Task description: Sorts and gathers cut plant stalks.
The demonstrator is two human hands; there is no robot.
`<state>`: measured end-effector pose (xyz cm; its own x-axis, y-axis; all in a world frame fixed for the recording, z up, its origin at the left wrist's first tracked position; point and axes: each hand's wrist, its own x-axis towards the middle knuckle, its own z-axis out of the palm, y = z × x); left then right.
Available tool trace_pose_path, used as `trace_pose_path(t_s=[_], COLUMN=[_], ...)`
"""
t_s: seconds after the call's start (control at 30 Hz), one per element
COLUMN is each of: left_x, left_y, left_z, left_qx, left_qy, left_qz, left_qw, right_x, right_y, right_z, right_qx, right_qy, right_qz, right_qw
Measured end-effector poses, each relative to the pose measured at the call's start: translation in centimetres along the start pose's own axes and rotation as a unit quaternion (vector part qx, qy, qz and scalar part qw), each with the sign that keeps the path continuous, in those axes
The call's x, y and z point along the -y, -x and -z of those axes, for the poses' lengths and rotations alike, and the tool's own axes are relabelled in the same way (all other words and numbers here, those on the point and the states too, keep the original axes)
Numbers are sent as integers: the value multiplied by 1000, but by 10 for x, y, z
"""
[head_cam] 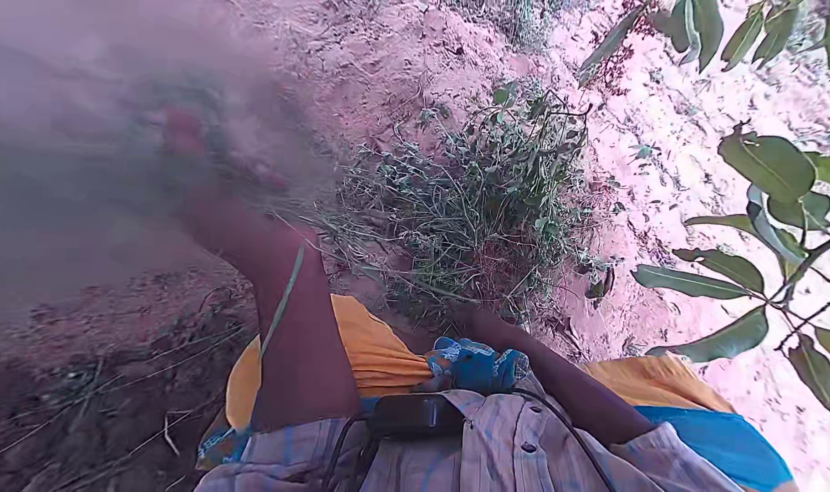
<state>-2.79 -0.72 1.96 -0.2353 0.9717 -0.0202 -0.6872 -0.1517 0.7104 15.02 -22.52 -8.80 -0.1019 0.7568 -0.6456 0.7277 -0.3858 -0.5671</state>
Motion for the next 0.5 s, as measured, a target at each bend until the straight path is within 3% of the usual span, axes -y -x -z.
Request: trace_pose_path(t_s=[0.03,0.1,0.17,0.23,0.33,0.4,0.43,0.5], left_x=[0,0,5,13,33,66,68,51], left_y=[-1,-1,-8,-20,-23,-40,-28,19], left_z=[0,1,12,27,18,27,20,3], left_qx=[5,19,63,146,236,441,466,485], left_qy=[9,13,-9,-52,-86,-41,-77,-193], left_qz=[2,3,2,20,39,-14,-15,66], left_qw=[1000,1000,998,988,967,896,881,850], right_x=[-1,7,18,28,35,38,41,48], right_y=[3,17,26,41,60,69,73,78], right_z=[3,19,39,58,71,74,75,76], right_qx=[-22,-180,-353,-435,-492,-508,-508,-478], right_qy=[-18,-126,-254,-328,-360,-342,-336,-350], right_qz=[7,36,100,147,188,221,235,275], right_qw=[1000,975,895,826,770,759,757,757])
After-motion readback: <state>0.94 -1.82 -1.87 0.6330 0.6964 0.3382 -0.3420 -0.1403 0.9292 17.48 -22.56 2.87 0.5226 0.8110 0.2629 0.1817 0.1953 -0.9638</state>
